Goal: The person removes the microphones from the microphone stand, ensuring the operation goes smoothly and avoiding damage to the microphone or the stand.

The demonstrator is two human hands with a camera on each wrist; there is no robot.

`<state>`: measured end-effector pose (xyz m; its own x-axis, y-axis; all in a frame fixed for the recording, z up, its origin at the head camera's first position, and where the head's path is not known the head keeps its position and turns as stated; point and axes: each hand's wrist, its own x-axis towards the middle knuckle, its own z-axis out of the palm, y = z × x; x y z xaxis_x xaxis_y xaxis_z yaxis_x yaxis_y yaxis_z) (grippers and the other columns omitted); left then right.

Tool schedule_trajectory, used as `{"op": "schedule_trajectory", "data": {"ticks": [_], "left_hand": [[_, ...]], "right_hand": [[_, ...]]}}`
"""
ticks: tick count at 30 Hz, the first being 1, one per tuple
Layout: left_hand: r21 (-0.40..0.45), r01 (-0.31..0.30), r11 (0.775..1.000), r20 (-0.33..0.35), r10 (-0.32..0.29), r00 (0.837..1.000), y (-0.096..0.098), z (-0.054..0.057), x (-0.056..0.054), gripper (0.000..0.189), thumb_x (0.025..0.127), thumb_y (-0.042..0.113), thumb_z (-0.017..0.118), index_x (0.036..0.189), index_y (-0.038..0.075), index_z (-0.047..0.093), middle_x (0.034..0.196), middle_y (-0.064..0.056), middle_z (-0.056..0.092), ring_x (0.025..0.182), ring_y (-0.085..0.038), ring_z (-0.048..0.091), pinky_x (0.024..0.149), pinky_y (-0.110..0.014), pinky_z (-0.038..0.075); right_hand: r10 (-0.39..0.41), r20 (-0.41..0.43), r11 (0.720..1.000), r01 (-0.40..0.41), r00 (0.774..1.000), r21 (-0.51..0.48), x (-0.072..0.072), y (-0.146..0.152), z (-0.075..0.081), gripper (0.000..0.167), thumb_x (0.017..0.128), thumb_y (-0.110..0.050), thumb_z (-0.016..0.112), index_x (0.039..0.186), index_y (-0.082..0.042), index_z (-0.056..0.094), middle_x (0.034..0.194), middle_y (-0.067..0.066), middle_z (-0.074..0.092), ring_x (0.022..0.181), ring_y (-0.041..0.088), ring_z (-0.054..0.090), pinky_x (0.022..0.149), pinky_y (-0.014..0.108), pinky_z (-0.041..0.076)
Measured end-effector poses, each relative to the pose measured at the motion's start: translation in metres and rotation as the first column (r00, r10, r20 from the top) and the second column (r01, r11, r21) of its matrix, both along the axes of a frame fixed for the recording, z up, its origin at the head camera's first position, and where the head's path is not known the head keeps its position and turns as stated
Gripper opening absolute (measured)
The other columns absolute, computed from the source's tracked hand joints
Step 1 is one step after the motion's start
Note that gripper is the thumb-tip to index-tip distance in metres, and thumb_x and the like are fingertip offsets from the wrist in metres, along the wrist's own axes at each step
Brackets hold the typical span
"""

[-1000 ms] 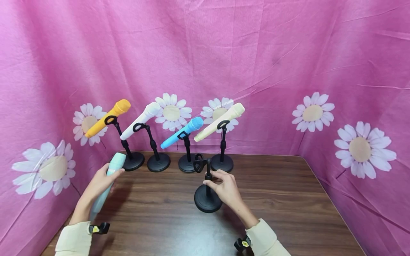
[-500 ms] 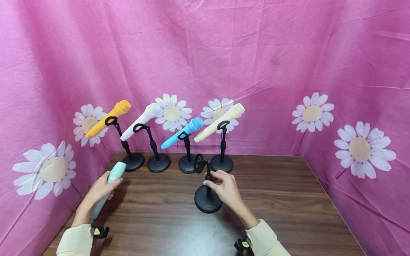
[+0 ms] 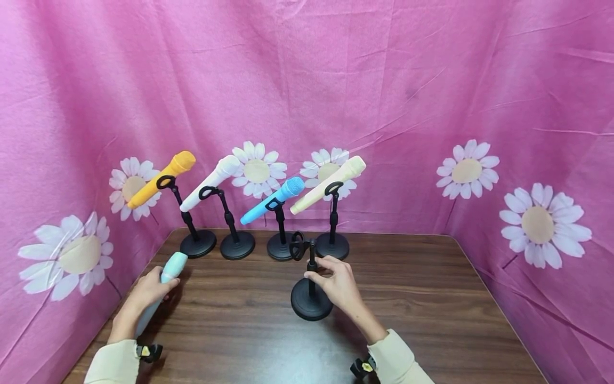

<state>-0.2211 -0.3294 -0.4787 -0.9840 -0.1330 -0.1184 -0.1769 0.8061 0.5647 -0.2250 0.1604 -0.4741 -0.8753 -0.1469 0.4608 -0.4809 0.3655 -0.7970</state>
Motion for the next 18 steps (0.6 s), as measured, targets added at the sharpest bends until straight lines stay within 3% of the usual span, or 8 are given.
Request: {"op": "schedule_trajectory", "data": {"ticks": [4,9,14,18], "left_hand": [[-0.107,-0.009,0.994,0.023,0.012,1.0,-0.001,0.0,0.001,0.069,0.101,0.038,0.066,0.138,-0.017,0.045,0.12,-0.041,0.062,0.097,-0.048,0.065,0.08,-0.063,0.053],[-0.139,-0.024,0.99,0.023,0.027,0.999,-0.004,-0.005,0.0,0.068,0.097,0.04,0.07,0.132,-0.016,0.052,0.116,-0.038,0.064,0.093,-0.048,0.065,0.078,-0.062,0.053],[-0.159,-0.041,0.986,-0.001,0.042,0.999,-0.015,-0.022,-0.006,0.062,0.091,0.043,0.076,0.118,-0.011,0.061,0.104,-0.03,0.067,0.084,-0.045,0.063,0.071,-0.059,0.051],[-0.165,-0.037,0.986,0.001,0.037,0.999,-0.028,-0.04,-0.012,0.064,0.089,0.043,0.081,0.118,-0.01,0.061,0.103,-0.03,0.067,0.084,-0.044,0.063,0.07,-0.06,0.051]], "right_hand": [[0.001,-0.006,1.0,-0.001,1.0,-0.004,0.0,0.0,-0.001,0.029,0.085,-0.01,0.09,0.113,-0.008,0.083,0.098,0.004,0.08,0.087,0.004,0.075,0.078,0.023,0.064],[0.0,-0.011,1.0,0.0,1.0,-0.002,0.0,0.0,-0.001,0.029,0.085,-0.01,0.09,0.112,-0.007,0.083,0.098,0.004,0.08,0.087,0.005,0.075,0.077,0.023,0.064],[-0.003,-0.003,1.0,0.003,1.0,-0.002,0.0,0.0,0.0,0.029,0.085,-0.011,0.09,0.113,-0.007,0.083,0.098,0.004,0.08,0.087,0.005,0.076,0.077,0.022,0.064],[-0.003,0.001,1.0,0.003,1.0,-0.004,0.001,0.0,-0.001,0.029,0.085,-0.012,0.09,0.113,-0.007,0.083,0.098,0.005,0.08,0.087,0.007,0.076,0.077,0.023,0.064]]}}
